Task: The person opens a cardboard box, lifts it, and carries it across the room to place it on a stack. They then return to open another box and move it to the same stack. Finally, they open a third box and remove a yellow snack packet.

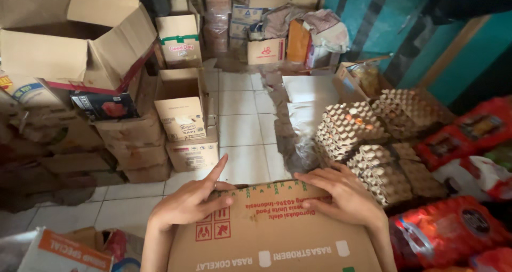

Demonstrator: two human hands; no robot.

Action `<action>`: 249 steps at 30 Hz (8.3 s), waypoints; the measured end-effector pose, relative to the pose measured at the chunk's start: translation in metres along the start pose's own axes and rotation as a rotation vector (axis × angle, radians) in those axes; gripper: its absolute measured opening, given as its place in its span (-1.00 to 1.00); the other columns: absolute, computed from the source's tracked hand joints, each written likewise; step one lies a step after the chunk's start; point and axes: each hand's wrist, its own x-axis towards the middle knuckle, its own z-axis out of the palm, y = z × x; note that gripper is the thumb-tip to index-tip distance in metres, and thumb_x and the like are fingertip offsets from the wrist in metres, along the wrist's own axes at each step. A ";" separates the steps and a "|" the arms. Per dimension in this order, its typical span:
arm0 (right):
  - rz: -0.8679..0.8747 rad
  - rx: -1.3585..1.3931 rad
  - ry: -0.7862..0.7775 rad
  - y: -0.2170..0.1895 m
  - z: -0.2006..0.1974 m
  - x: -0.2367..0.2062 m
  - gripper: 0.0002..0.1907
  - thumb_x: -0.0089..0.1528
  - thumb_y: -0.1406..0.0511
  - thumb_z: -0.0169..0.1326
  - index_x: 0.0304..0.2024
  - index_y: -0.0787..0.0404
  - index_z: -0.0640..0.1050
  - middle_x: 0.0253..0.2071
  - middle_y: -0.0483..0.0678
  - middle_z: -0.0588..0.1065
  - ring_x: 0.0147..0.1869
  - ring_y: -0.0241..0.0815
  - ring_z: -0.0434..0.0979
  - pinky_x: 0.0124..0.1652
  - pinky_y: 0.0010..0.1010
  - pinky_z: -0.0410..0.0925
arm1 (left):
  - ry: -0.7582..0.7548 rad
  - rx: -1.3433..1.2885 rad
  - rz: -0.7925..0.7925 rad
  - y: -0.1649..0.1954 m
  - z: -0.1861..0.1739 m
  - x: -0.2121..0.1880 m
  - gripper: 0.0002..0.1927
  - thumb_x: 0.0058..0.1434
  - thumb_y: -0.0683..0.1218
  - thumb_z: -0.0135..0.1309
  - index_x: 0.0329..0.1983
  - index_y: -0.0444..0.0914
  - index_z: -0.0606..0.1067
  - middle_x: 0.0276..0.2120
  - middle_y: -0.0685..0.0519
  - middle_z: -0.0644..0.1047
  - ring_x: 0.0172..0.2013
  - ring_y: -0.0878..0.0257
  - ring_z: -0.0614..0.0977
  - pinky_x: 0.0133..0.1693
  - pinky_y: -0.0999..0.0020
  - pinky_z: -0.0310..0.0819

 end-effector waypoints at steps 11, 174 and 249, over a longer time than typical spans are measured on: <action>-0.087 0.028 -0.016 0.069 0.026 0.106 -0.39 0.12 0.02 0.24 0.22 -0.03 0.53 -0.05 -0.03 0.61 0.06 -0.04 0.57 0.30 -0.03 0.12 | 0.045 0.006 -0.171 -0.050 -0.044 0.061 0.09 0.21 0.12 0.14 0.60 -0.11 -0.27 -0.03 0.00 0.68 -0.26 -0.01 0.73 -0.13 0.24 0.54; 0.246 0.283 -0.096 1.242 0.289 1.884 -0.56 0.31 0.00 0.10 -0.17 0.25 0.67 -0.39 0.20 0.59 -0.37 0.00 0.58 -0.27 -0.31 0.40 | 0.396 0.006 -0.091 -1.037 -0.916 1.512 -0.36 0.30 0.03 0.15 0.43 -0.15 0.28 0.03 -0.07 0.69 -0.16 0.17 0.80 -0.05 0.21 0.57; -0.904 1.433 -0.544 1.134 0.406 2.610 -0.01 0.53 -0.22 -0.42 -0.32 0.54 0.61 -0.25 0.32 0.61 -0.01 0.26 0.68 0.24 0.19 0.51 | 0.752 1.174 -0.758 -1.221 -1.245 1.547 -0.24 0.11 0.49 -0.03 0.28 0.04 0.47 0.05 -0.03 0.61 0.04 -0.04 0.65 -0.10 0.01 0.55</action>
